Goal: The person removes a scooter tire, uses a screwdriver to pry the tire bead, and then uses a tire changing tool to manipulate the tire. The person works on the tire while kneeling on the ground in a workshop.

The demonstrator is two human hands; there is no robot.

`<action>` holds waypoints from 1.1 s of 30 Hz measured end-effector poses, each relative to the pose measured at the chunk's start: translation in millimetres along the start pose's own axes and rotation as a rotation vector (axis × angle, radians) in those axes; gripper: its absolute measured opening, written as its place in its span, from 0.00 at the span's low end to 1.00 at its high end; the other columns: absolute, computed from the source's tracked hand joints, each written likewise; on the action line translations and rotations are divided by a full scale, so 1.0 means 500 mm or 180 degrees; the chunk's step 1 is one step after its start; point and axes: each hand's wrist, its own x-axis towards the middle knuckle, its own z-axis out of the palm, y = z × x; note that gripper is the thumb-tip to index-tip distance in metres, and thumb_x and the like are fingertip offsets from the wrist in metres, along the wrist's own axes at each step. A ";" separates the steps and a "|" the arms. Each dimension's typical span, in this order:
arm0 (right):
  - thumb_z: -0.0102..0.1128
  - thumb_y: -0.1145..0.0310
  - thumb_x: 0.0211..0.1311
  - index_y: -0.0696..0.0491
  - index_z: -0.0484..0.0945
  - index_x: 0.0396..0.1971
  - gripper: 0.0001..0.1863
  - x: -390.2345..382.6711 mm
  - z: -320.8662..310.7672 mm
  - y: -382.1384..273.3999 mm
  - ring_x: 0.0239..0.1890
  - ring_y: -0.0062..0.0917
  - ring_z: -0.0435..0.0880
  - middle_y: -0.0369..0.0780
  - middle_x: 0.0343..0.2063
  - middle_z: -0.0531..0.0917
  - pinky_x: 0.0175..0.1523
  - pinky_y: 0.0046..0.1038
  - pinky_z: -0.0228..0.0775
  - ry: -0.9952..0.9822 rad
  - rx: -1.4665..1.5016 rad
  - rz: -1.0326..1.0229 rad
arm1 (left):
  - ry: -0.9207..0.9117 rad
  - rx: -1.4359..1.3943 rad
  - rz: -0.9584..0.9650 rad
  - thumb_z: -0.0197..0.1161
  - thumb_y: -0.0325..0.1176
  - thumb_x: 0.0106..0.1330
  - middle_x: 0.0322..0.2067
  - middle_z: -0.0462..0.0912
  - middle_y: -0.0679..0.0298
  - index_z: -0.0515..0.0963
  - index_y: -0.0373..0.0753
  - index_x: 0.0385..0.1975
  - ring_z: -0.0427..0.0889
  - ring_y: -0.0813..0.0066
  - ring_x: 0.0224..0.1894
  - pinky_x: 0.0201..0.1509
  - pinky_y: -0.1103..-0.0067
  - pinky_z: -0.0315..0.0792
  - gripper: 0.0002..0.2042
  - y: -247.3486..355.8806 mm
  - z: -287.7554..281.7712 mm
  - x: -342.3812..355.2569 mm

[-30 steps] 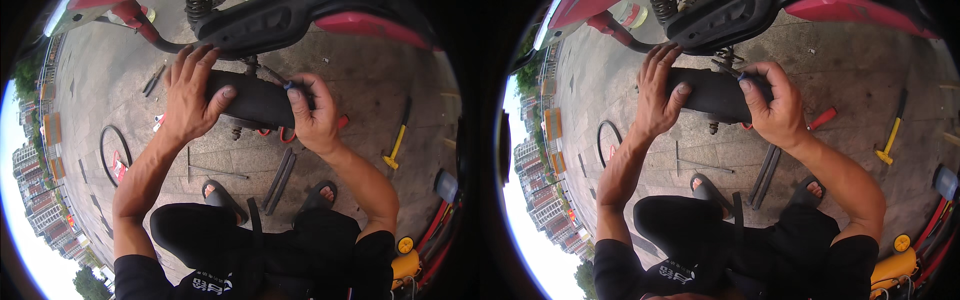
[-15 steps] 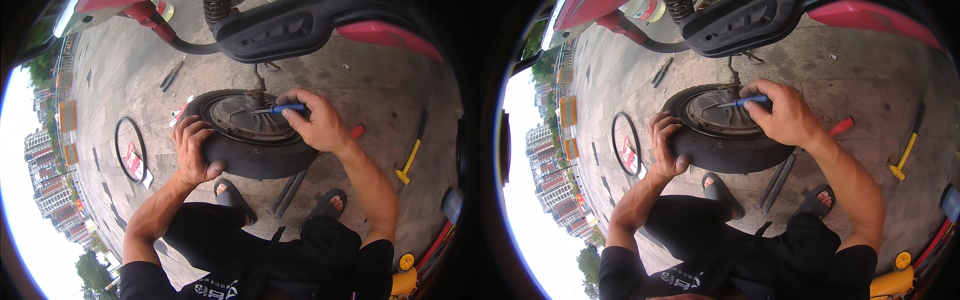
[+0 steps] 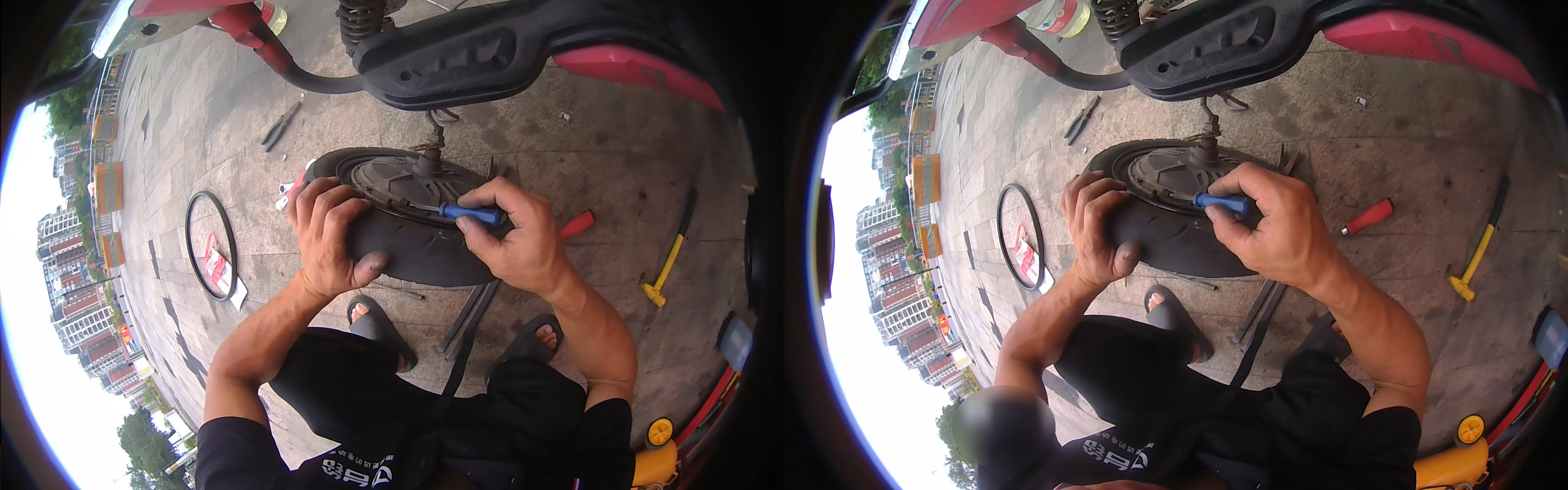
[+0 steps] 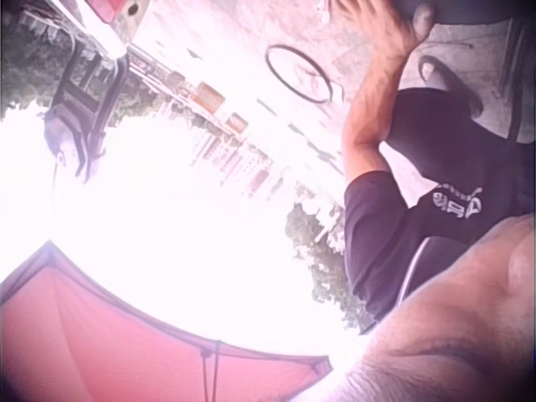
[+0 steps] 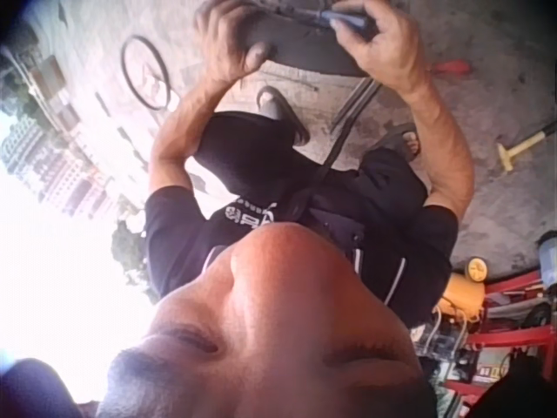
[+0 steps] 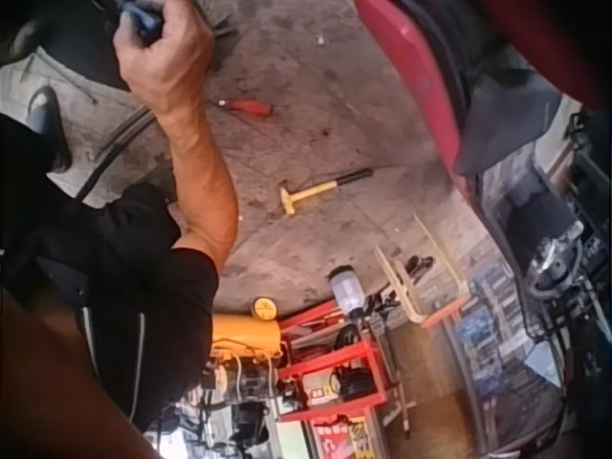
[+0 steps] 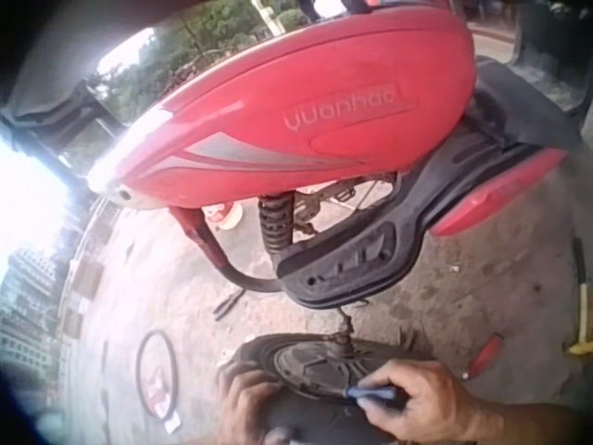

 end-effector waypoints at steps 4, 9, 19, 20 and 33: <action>0.67 0.77 0.53 0.58 0.79 0.34 0.08 0.001 0.003 -0.003 0.28 0.19 0.82 0.38 0.25 0.83 0.33 0.22 0.72 0.0010 -0.0144 0.0046 | -0.0027 -0.0001 -0.0017 0.55 0.65 0.58 0.42 0.78 0.58 0.74 0.38 0.43 0.73 0.53 0.52 0.60 0.58 0.55 0.31 0.002 -0.002 0.001; 0.69 0.77 0.51 0.58 0.80 0.33 0.09 0.001 0.012 -0.010 0.27 0.25 0.83 0.40 0.26 0.83 0.33 0.24 0.73 0.0029 -0.0335 -0.0228 | -0.0172 -0.0013 -0.0015 0.55 0.65 0.58 0.45 0.77 0.57 0.75 0.38 0.44 0.72 0.53 0.53 0.61 0.57 0.55 0.32 0.004 -0.007 0.000; 0.60 0.78 0.59 0.56 0.79 0.39 0.08 0.020 -0.001 -0.006 0.32 0.35 0.83 0.43 0.30 0.82 0.37 0.30 0.74 -0.0379 -0.0527 -0.0795 | -0.0645 0.0416 0.0138 0.55 0.64 0.58 0.51 0.77 0.59 0.77 0.42 0.47 0.69 0.51 0.58 0.63 0.55 0.53 0.31 0.024 -0.031 0.058; 0.59 0.77 0.61 0.56 0.79 0.40 0.07 0.023 -0.001 -0.003 0.32 0.36 0.83 0.44 0.30 0.82 0.38 0.30 0.73 -0.0399 -0.0466 -0.0743 | -0.0718 0.0434 0.0190 0.56 0.64 0.58 0.51 0.77 0.59 0.77 0.42 0.46 0.69 0.51 0.59 0.63 0.55 0.53 0.30 0.024 -0.031 0.067; 0.57 0.74 0.63 0.57 0.76 0.38 0.06 0.059 0.001 0.029 0.30 0.40 0.84 0.45 0.27 0.82 0.36 0.33 0.74 0.0092 -0.0196 -0.0082 | -0.1348 -0.0504 0.0549 0.59 0.54 0.60 0.38 0.82 0.54 0.77 0.36 0.39 0.79 0.52 0.46 0.53 0.63 0.68 0.23 -0.014 -0.027 0.164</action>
